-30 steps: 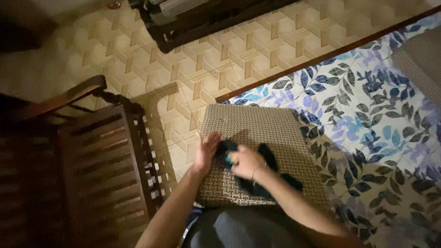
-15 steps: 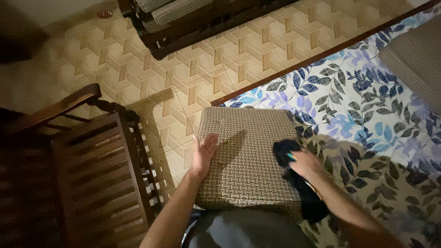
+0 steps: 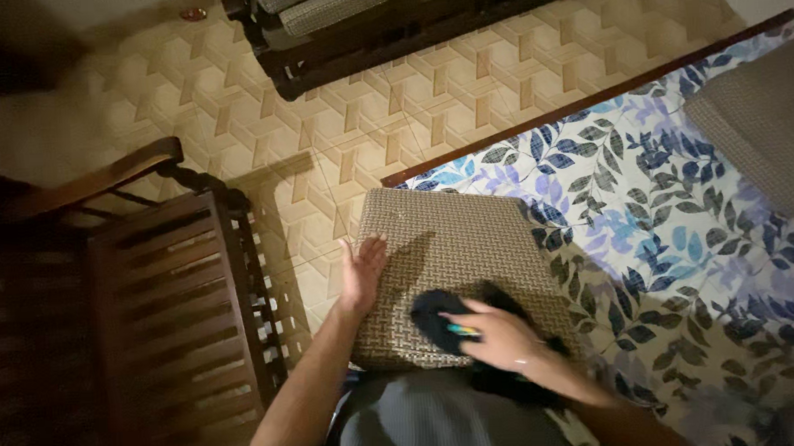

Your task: The person wipes the sides and top surface of a rectangular furniture cushion using a dark cloth held in their right hand.

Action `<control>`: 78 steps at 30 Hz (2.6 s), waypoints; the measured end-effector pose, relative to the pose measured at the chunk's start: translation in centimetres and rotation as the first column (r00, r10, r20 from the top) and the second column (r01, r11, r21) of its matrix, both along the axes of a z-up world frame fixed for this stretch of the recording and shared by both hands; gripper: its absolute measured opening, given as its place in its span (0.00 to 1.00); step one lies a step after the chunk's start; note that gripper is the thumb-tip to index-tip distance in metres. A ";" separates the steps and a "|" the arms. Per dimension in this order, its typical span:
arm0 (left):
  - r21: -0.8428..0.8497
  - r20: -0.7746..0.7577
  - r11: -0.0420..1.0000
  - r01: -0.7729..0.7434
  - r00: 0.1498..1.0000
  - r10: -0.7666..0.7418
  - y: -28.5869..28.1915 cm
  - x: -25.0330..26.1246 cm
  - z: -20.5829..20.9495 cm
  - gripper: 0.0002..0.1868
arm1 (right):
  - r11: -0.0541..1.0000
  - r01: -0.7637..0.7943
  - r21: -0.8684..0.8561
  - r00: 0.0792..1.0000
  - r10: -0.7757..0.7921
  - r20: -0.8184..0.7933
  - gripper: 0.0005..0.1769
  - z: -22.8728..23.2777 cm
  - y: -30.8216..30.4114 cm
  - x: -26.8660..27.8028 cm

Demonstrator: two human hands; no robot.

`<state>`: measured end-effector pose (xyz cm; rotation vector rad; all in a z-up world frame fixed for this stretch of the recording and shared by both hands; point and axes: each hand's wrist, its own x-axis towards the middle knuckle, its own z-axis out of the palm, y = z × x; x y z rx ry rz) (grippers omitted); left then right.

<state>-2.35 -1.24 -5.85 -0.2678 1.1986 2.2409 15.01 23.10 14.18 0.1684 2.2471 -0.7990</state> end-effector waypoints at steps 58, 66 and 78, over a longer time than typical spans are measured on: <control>-0.076 -0.052 0.991 0.107 0.992 -0.111 0.7 0.2 0.9 0.55 | 0.911 0.238 0.338 0.970 -0.202 -0.138 0.35 -20.7 13.9 -2.6; -0.143 -0.051 0.983 0.119 0.990 -0.128 0.8 0.1 1.4 0.54 | 0.966 -0.183 0.180 0.954 0.219 -0.206 0.34 -10.2 -1.9 -10.0; -0.074 0.033 0.994 0.081 0.996 -0.078 0.6 0.2 1.5 0.54 | 0.951 0.228 0.208 0.952 -0.262 0.157 0.32 -8.8 12.4 2.3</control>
